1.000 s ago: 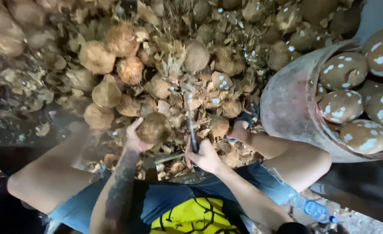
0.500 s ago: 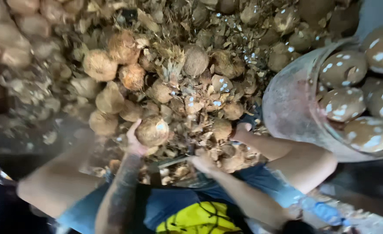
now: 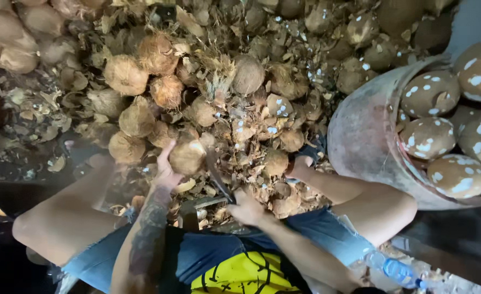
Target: The person sits on the floor and uses a knife to peel the husk off coconuts. They hold the coconut in one hand and strike the husk with the knife in the other, removing the fibrous outer layer. The peeled coconuts are placed into a large bucket to the right.
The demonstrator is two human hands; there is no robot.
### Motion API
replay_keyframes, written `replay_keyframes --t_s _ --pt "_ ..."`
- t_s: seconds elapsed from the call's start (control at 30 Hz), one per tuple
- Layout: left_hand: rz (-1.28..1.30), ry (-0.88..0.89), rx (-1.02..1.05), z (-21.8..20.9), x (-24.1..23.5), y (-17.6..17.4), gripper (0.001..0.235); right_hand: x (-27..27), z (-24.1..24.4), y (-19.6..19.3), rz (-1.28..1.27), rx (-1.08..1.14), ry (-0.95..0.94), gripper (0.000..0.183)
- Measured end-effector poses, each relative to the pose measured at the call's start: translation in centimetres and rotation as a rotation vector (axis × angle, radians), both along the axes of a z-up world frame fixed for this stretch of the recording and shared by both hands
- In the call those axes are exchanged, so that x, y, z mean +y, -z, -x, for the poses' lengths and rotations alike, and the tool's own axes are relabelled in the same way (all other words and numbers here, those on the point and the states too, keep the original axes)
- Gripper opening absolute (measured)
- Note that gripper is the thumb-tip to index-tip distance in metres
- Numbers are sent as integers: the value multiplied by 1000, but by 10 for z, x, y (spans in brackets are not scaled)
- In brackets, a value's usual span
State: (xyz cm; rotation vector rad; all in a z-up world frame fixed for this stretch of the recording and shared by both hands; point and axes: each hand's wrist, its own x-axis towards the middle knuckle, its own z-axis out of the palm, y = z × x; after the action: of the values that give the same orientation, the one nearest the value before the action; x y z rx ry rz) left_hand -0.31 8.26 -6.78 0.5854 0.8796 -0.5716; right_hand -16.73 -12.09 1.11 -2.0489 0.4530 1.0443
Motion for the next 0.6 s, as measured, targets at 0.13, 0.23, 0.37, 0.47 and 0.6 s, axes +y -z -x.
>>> replay_keyframes --t_s 0.13,0.23,0.37,0.47,0.6 --pt "2 81 34 -8 6 -11 60 -6 -3 -23 -170 -132 161 31" --pt "-26 85 -2 9 5 -10 59 -8 11 -49 -354 -563 146 29" --pt "-207 306 -117 3 14 4 72 -5 -6 -106 -705 -1324 -48 12" --pt "-92 128 -285 2 9 11 54 -1 -18 -98 -1246 -299 49 83" --pt "-15 -165 -64 -1 -4 -20 40 5 0 7 25 40 58 42"
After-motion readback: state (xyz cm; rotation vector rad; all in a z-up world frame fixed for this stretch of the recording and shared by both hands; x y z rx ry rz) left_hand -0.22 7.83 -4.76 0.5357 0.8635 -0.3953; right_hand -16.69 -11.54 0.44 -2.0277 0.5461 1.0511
